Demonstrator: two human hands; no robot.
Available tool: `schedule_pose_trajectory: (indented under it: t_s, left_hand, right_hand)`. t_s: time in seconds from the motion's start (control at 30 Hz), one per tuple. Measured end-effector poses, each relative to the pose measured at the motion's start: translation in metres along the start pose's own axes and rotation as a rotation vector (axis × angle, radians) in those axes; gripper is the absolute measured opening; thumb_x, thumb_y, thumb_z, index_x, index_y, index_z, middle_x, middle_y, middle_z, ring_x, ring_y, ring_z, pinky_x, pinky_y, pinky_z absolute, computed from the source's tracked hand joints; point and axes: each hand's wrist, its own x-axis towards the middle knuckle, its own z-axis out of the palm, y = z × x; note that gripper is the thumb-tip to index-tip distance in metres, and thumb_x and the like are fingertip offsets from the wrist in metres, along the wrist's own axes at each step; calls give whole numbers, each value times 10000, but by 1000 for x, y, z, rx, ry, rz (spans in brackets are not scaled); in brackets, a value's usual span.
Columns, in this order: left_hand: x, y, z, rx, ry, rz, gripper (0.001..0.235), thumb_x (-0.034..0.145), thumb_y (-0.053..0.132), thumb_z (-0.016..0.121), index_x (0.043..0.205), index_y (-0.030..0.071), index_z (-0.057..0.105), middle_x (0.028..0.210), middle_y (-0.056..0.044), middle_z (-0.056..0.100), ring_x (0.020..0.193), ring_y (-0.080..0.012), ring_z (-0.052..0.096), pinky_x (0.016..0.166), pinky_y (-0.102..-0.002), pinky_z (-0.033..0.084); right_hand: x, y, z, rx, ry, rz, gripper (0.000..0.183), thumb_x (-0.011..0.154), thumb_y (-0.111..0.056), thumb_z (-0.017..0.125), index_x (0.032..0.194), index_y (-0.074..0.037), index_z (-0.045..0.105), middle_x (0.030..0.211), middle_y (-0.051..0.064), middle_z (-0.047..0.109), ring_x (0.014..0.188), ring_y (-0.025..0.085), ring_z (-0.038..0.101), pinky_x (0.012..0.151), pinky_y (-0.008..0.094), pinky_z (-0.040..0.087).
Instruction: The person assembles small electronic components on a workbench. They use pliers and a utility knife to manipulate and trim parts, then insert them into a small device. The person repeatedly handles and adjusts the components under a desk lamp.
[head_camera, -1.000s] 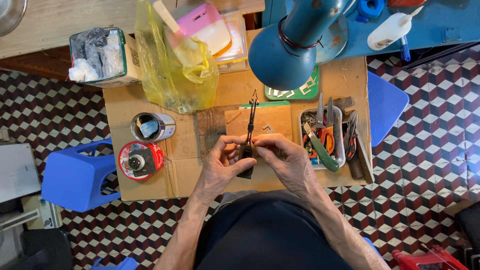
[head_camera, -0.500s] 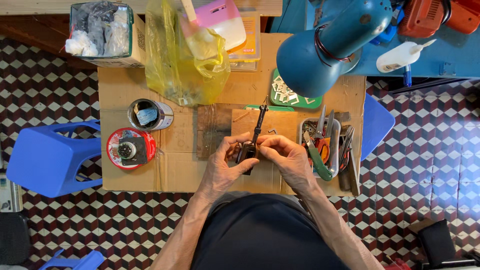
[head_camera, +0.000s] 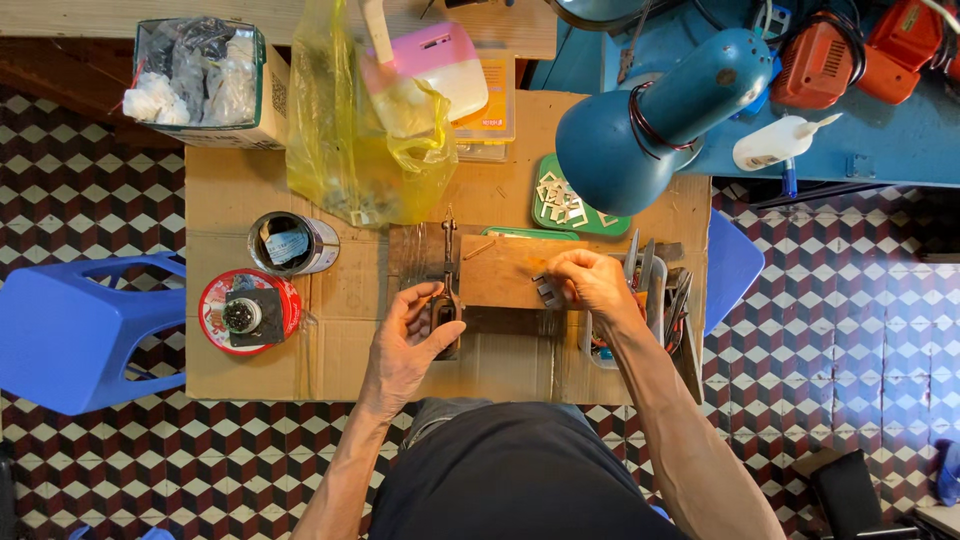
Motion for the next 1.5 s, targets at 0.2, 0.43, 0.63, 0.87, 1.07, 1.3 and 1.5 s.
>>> schedule_pose_trajectory:
  t_s: [0.2,0.43,0.63,0.87,1.07,1.3,1.5]
  left_hand:
    - [-10,3,-12,-49,59,-40,552,866,60,762,1359,22,518,1173,-80,664,1038,-123,659,903,-272,588]
    - [-24,0,-19,-74,139,-44,571,854,63,770,1364,14,517,1180,-80,657,1029,-118,651,888,-273,578]
    - [-39,-1,-27,-28,204,-68,576,860,100,763,1372,14,515,1132,-80,661,1003,-117,659,882,-273,593]
    - [-49,-6,-30,-54,250,-30,582,867,115,771,1371,-5,507,1137,-78,644,998,-122,634,883,-272,563]
    - [-66,-4,-38,-133,382,-40,646,853,141,773,1401,-6,464,1210,-91,633,1054,-137,623,909,-284,542]
    - [-99,-2,-63,-235,555,-83,664,847,156,759,1404,-21,445,1223,-117,630,1091,-157,630,910,-305,546]
    - [-122,-30,-77,-256,575,-145,636,861,161,751,1399,-41,481,1150,-141,634,1008,-180,634,854,-304,549]
  right_hand:
    - [13,5,-3,-29,23,14,108,884,-129,674,832,-41,708,673,27,649,455,76,500,415,228,325]
    - [16,6,-3,-44,51,34,102,885,-127,681,827,-46,695,677,32,651,432,74,475,381,236,299]
    - [10,3,5,-72,78,20,104,902,-123,675,863,-27,689,700,53,662,467,94,544,399,241,374]
    - [-27,-13,25,-32,98,-193,156,968,-162,673,982,-7,688,796,46,675,654,68,643,570,205,527]
    - [-68,-8,91,-65,-31,-142,161,954,-181,675,1008,-32,702,822,37,732,551,56,554,492,197,407]
    - [-32,79,204,131,-151,64,141,971,-151,656,984,-11,657,798,57,700,585,92,623,485,238,459]
    - [78,151,222,162,44,68,125,969,-143,633,975,-19,642,768,83,676,569,145,610,479,274,483]
